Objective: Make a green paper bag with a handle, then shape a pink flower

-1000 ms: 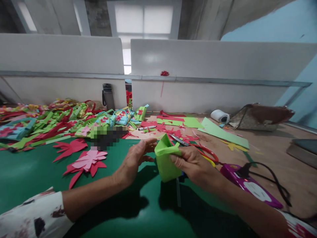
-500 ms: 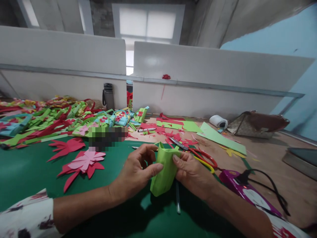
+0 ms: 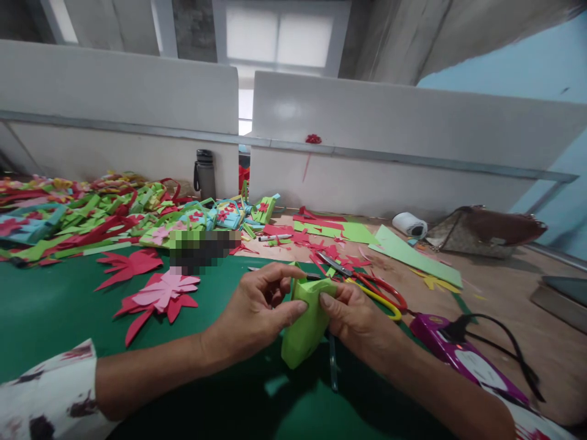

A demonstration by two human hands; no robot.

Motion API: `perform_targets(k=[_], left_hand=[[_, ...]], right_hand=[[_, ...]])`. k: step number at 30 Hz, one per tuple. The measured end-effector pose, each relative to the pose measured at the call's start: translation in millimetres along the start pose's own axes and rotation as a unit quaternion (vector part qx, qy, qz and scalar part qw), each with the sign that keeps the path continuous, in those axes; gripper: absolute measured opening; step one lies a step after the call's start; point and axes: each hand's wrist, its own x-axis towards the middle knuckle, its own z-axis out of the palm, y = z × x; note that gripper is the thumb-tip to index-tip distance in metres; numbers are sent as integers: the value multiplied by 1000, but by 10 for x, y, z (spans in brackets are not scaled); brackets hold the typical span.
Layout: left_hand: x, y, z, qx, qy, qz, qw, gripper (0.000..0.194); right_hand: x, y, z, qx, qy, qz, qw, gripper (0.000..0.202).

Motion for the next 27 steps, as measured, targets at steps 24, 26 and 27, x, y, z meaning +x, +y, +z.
perform_targets(k=[24,26,27], left_hand=[[-200,-74,-639,383,-29,113,916,10],[-233,-48,-663,380,-9,116,918,10],[-253,-37,-670,375,-7,122,919,10]], right_hand=[[169,-273,581,-784,-56,-6,619,11],[220,-196,611,-800,-69,-9,596,8],[232,-163,618,-803,-81,-16,591,13]])
